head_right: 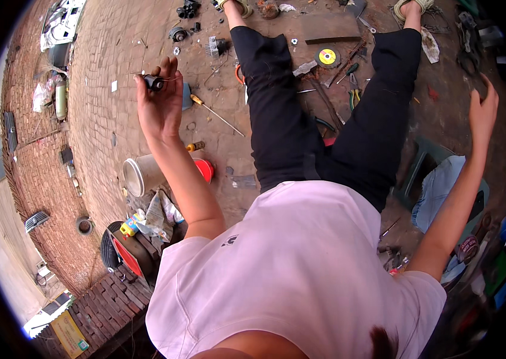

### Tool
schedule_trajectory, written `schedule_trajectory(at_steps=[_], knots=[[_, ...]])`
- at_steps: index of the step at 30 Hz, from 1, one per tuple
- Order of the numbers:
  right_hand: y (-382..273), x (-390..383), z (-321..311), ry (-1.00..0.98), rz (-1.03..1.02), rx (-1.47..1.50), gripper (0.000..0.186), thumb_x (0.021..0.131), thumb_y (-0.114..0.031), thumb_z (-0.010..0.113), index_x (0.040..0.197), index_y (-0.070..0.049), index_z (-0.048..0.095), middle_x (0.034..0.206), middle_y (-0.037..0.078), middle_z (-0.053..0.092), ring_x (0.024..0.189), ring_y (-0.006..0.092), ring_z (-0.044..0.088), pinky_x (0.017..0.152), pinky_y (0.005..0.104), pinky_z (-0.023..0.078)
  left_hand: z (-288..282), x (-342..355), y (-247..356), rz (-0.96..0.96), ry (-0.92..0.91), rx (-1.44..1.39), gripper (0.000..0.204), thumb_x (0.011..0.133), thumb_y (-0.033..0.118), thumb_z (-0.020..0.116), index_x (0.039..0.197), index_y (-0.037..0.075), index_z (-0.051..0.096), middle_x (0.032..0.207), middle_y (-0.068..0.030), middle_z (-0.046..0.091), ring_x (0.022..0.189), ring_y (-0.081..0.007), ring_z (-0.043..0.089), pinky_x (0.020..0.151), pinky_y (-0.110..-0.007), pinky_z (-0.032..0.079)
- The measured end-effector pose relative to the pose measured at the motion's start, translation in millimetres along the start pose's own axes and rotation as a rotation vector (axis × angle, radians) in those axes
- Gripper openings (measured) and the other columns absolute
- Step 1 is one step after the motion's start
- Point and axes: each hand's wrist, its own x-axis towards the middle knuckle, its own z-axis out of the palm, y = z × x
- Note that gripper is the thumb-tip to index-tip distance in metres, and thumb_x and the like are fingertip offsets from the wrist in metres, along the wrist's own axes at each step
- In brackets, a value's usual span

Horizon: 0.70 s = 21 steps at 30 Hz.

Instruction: The person sits on the ground and winds copper wire around a cylindrical electrical component. They then use a tool to adjust the component and briefly interact with another person who hands them a small part. The person continues to manipulate the component and wire.

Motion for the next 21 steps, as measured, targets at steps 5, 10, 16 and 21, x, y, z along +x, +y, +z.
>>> schedule_trajectory(at_steps=[5, 10, 16, 21], knots=[[-278, -73, -9, -0.270, -0.499, 0.861, 0.023, 0.082, -0.001, 0.060, 0.105, -0.002, 0.062, 0.093, 0.006, 0.060, 0.070, 0.0117, 0.057, 0.064, 0.0238, 0.047, 44, -10, -26, -0.062, -0.082, 0.003, 0.044, 0.096, 0.043, 0.048, 0.101, 0.000, 0.057, 0.116, -0.0222, 0.060, 0.120, -0.0332, 0.051, 0.099, -0.038, 0.041], [-373, -128, 22, -0.107, -0.733, 0.994, 0.028, 0.069, -0.005, 0.076, 0.095, -0.007, 0.066, 0.094, 0.005, 0.062, 0.073, 0.0193, 0.064, 0.063, 0.0292, 0.052, 64, -32, -38, -0.047, -0.135, 0.022, 0.044, 0.097, 0.043, 0.046, 0.103, 0.001, 0.057, 0.116, -0.0224, 0.060, 0.117, -0.0322, 0.053, 0.097, -0.038, 0.042], [-380, -137, 41, 0.108, -0.744, 0.847, 0.017, 0.067, -0.007, 0.070, 0.081, -0.007, 0.061, 0.078, 0.001, 0.058, 0.068, 0.0177, 0.062, 0.056, 0.0284, 0.051, 72, -45, -51, -0.069, -0.134, 0.028, 0.044, 0.098, 0.042, 0.044, 0.105, 0.000, 0.057, 0.115, -0.0226, 0.061, 0.111, -0.0291, 0.056, 0.096, -0.040, 0.042], [-378, -132, 41, 0.209, -0.734, 0.843, 0.015, 0.068, -0.006, 0.068, 0.081, -0.007, 0.061, 0.081, 0.001, 0.059, 0.067, 0.0167, 0.062, 0.055, 0.0278, 0.051, 73, -45, -60, -0.099, -0.136, -0.022, 0.044, 0.098, 0.041, 0.043, 0.105, -0.001, 0.057, 0.116, -0.0230, 0.060, 0.110, -0.0274, 0.056, 0.096, -0.039, 0.042]])
